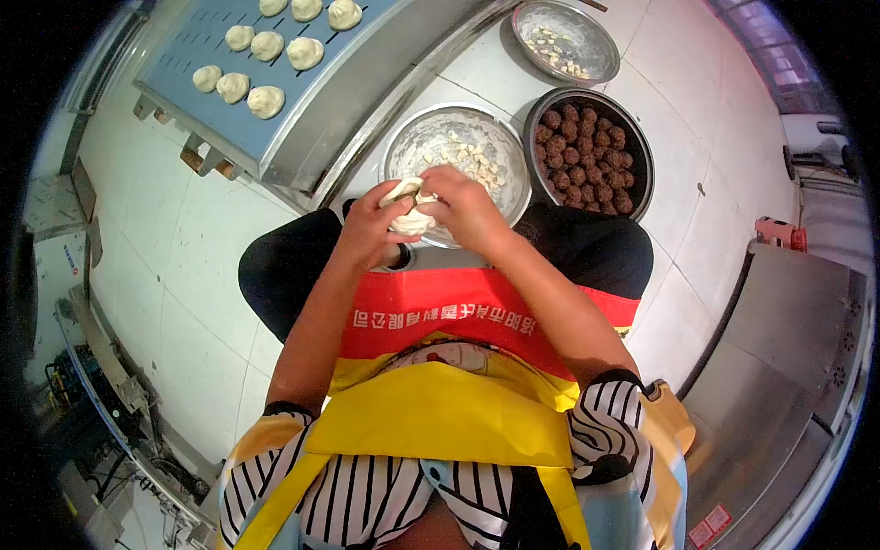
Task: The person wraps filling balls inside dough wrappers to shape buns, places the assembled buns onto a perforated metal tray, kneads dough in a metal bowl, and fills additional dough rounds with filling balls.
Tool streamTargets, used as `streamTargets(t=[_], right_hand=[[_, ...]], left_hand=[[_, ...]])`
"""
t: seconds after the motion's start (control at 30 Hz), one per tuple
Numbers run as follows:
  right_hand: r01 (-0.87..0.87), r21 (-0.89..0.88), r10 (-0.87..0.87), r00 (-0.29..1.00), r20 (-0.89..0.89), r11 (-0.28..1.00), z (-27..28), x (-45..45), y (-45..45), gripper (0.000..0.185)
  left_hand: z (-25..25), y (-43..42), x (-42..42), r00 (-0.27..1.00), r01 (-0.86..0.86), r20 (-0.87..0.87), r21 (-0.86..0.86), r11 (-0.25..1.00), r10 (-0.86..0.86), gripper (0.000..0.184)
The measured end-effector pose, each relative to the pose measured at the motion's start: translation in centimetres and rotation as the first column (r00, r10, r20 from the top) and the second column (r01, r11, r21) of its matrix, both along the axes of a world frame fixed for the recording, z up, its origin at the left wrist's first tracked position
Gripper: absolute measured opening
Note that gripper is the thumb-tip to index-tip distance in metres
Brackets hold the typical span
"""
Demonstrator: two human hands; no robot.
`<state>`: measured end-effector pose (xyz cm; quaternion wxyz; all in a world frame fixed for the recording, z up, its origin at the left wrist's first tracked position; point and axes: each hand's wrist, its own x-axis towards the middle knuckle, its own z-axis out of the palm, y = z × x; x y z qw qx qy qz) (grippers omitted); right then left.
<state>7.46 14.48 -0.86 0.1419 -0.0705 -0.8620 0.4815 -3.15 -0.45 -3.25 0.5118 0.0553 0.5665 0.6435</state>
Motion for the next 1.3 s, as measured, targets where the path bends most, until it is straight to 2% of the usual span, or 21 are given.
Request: streamTargets(t=[0.07, 0.13, 0.23, 0.27, 0.33, 0.47, 0.53, 0.57, 0.63, 0.67, 0.7, 0.73, 0.77, 0.8, 0.83, 0.87, 0.93, 1.03, 1.13, 1.23, 1.3], right_hand=[[-0.048, 0.14, 0.049, 0.999, -0.005, 0.989, -0.8, 0.1, 0.1, 0.017], [0.009, 0.142, -0.011, 1.0, 0.008, 0.99, -1.0, -0.1, 0.1, 0.017], [0.088, 0.069, -0.091, 0.995, 0.039, 0.994, -0.3, -0.6, -0.3, 0.017], [0.111, 0.034, -0.112, 0.992, 0.056, 0.993, -0.1, -0.7, -0.4, 0.017], [-0.003, 0.11, -0.005, 0.997, 0.075, 0.994, -1.1, -0.4, 0.1, 0.015], [-0.117, 0.107, 0.113, 0.993, 0.04, 0.987, -0.9, -0.5, 0.5, 0.011], [-0.067, 0.072, 0.071, 0.996, -0.052, 0.995, -0.6, -0.8, 0.5, 0.01], [-0.043, 0.052, 0.047, 0.994, -0.095, 0.998, -0.6, -0.8, 0.4, 0.009], [-0.019, 0.096, 0.029, 0.994, -0.101, 0.995, -0.8, -1.0, 0.9, 0.008], [-0.007, 0.119, 0.02, 0.994, -0.106, 0.993, -0.8, -1.1, 1.1, 0.008], [0.053, -0.12, -0.055, 0.998, -0.019, 0.991, -0.4, -1.2, 1.2, 0.008], [0.13, -0.347, -0.108, 0.991, 0.082, 0.929, 0.1, -1.3, 1.1, 0.008], [0.217, -0.543, -0.136, 0.973, 0.185, 0.811, 0.7, -1.6, 1.1, 0.008], [0.26, -0.546, -0.207, 0.965, 0.158, 0.796, 2.1, -1.9, 0.4, 0.01], [0.238, -0.53, -0.175, 0.97, 0.167, 0.814, 1.7, -2.1, 0.3, 0.01], [0.218, -0.515, -0.142, 0.973, 0.183, 0.829, 0.8, -2.0, 0.1, 0.01], [0.158, -0.443, -0.071, 0.976, 0.206, 0.882, 0.9, -1.9, 0.1, 0.009], [0.014, -0.362, 0.019, 0.996, 0.088, 0.932, 1.2, -1.6, 0.5, 0.008], [-0.034, -0.295, 0.024, 0.999, -0.035, 0.955, 2.2, -1.6, 0.4, 0.009], [-0.08, 0.15, 0.105, 0.981, -0.164, 0.985, 2.3, -2.1, 0.8, 0.009], [0.016, -0.102, -0.009, 0.997, 0.076, 0.995, 4.0, -1.8, 0.2, 0.01]], left_hand=[[0.3, 0.0, -0.1, 0.999, 0.035, -0.03, -0.036, 0.999, -0.036, 0.047], [0.3, 0.2, 0.1, 0.999, -0.007, -0.048, -0.071, 0.997, 0.004, 0.047], [-1.4, 0.6, 1.1, 0.986, -0.163, 0.038, -0.056, 0.985, 0.165, 0.042], [-2.1, 0.6, 1.3, 0.99, -0.136, 0.034, -0.044, 0.99, 0.138, 0.041], [-2.6, 0.4, 1.6, 0.996, -0.09, 0.025, -0.023, 0.996, 0.09, 0.04], [-2.3, 0.0, 1.3, 0.982, -0.003, -0.188, -0.087, 0.996, -0.013, 0.04], [-0.5, 0.0, 0.9, 0.95, 0.05, -0.297, -0.155, 0.987, -0.095, 0.042], [-0.8, -0.2, 0.6, 0.865, 0.102, -0.472, -0.168, 0.98, -0.171, 0.042], [-0.9, -0.3, -0.2, 0.583, 0.189, -0.759, -0.218, 0.957, -0.289, 0.043], [-0.9, -0.3, -0.2, 0.727, 0.134, -0.666, -0.104, 0.986, -0.168, 0.042], [0.6, -0.2, 0.1, 0.841, 0.056, -0.538, 0.001, 0.998, -0.047, 0.041], [1.5, 0.0, 0.4, 0.921, -0.037, -0.384, 0.089, 0.995, 0.068, 0.04], [0.8, 0.4, 0.9, 0.93, -0.138, -0.313, 0.197, 0.971, 0.196, 0.039], [-0.9, 1.2, 1.7, 0.921, -0.242, -0.228, 0.299, 0.923, 0.315, 0.039], [-1.8, 1.8, 2.4, 0.898, -0.347, -0.128, 0.383, 0.856, 0.421, 0.038], [-2.8, 2.2, 3.0, 0.867, -0.458, -0.012, 0.373, 0.807, 0.498, 0.038], [-2.4, 2.4, 2.8, 0.853, -0.464, -0.084, 0.334, 0.821, 0.516, 0.04], [-1.7, 2.2, 2.9, 0.834, -0.488, -0.127, 0.283, 0.826, 0.536, 0.042], [-1.0, 2.4, 2.6, 0.836, -0.487, -0.131, 0.271, 0.83, 0.533, 0.044], [-1.2, 2.3, 2.4, 0.863, -0.447, -0.136, 0.244, 0.861, 0.486, 0.057], [-1.0, 2.2, 2.2, 0.876, -0.434, -0.127, 0.216, 0.875, 0.466, 0.064]])
